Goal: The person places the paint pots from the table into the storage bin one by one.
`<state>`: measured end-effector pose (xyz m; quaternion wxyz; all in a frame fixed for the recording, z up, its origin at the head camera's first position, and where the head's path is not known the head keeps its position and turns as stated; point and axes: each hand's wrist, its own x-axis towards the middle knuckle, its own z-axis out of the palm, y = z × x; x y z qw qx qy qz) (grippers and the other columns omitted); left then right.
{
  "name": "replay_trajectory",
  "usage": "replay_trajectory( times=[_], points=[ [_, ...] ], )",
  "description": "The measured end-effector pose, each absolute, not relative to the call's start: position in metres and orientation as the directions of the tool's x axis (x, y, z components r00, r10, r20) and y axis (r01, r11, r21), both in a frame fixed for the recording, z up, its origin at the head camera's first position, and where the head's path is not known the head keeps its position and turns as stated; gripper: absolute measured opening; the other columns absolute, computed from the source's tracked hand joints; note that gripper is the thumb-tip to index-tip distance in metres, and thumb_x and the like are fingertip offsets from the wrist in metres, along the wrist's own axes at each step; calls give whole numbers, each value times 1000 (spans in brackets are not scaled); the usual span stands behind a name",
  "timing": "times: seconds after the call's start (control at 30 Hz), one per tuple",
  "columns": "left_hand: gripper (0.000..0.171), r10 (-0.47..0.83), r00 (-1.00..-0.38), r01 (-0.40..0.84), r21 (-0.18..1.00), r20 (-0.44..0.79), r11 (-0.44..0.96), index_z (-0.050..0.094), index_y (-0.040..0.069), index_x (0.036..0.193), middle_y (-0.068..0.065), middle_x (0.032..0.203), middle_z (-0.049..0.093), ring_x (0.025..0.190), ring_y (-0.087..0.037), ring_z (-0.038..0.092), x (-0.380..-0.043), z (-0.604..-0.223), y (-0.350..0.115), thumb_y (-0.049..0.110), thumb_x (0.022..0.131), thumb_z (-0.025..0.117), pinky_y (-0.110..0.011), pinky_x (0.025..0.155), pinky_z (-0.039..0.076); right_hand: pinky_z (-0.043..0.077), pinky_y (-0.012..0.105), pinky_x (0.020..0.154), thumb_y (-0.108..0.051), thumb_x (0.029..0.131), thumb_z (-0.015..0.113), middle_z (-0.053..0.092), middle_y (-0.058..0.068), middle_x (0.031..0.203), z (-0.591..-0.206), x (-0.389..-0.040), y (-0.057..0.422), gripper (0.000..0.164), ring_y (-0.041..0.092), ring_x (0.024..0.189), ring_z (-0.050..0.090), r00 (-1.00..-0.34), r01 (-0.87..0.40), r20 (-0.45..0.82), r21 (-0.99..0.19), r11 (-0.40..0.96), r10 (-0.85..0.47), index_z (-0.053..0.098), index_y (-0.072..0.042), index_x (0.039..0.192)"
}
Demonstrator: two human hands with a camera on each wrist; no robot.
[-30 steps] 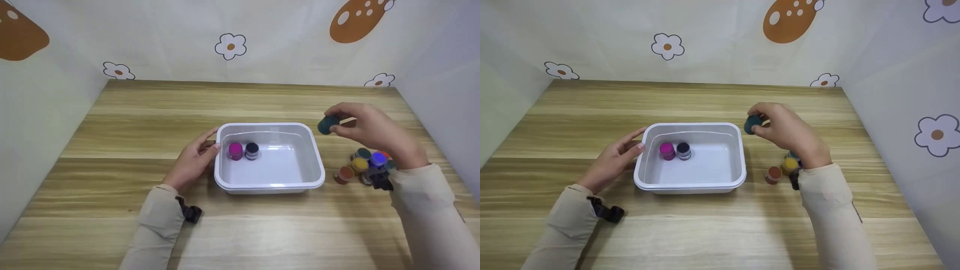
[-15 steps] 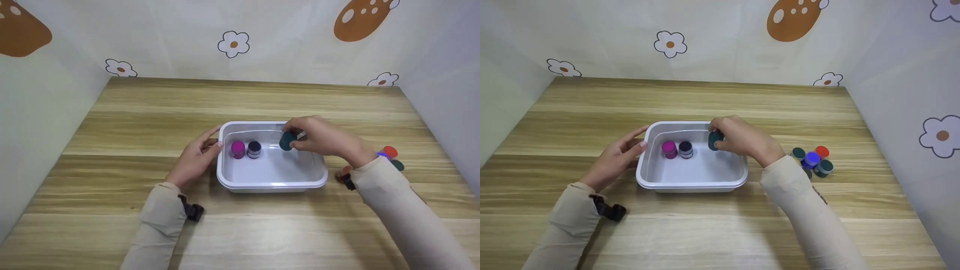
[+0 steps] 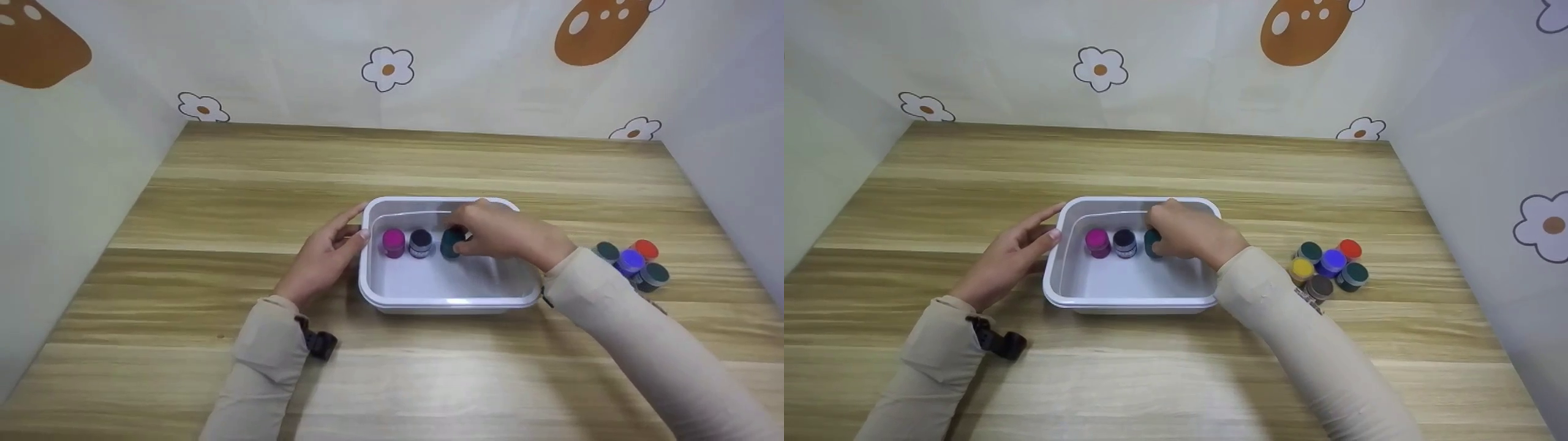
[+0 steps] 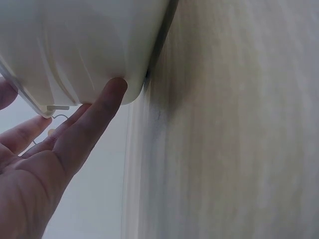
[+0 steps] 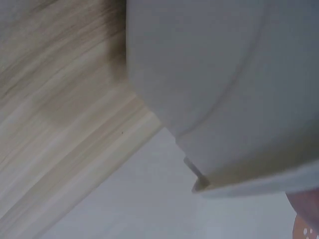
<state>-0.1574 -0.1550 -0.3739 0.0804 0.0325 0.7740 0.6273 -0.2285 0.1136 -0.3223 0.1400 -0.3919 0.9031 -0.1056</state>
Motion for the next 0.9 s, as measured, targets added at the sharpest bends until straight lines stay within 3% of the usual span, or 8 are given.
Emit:
replay_trajectory(
  times=[0.13, 0.37, 0.63, 0.9],
  points=[
    [56, 151, -986, -44, 977, -76, 211, 40, 21, 153, -18, 138, 57, 126, -28, 57, -157, -374, -154, 23, 101, 59, -37, 103, 51, 46, 31, 59, -7, 84, 72, 58, 3, 73, -326, -228, 111, 7, 17, 65, 51, -662, -677, -172, -279, 681, -729, 67, -4, 87],
    [56, 145, -986, -43, 976, -76, 214, 39, 21, 153, -19, 139, 56, 127, -29, 56, -158, -375, -155, 22, 100, 59, -38, 103, 51, 56, 35, 68, -8, 87, 73, 64, 7, 83, -330, -227, 106, 17, 18, 73, 57, -677, -658, -168, -298, 692, -716, 69, 1, 101],
    [56, 167, -984, -32, 988, -58, 153, 39, 15, 153, -24, 137, 56, 125, -32, 58, -158, -376, -155, 17, 101, 58, -37, 98, 55, 55, 35, 68, -9, 88, 73, 62, 7, 83, -333, -225, 105, 16, 18, 73, 56, -672, -678, -134, -284, 678, -728, 68, 1, 100],
    [57, 172, -983, -31, 988, -57, 148, 38, 16, 153, -22, 137, 56, 124, -31, 58, -157, -375, -155, 20, 101, 58, -35, 96, 55, 58, 43, 89, -6, 90, 67, 71, 16, 110, -315, -223, 117, 29, 28, 100, 68, -696, -628, -126, -368, 685, -706, 67, 4, 118]
  ],
)
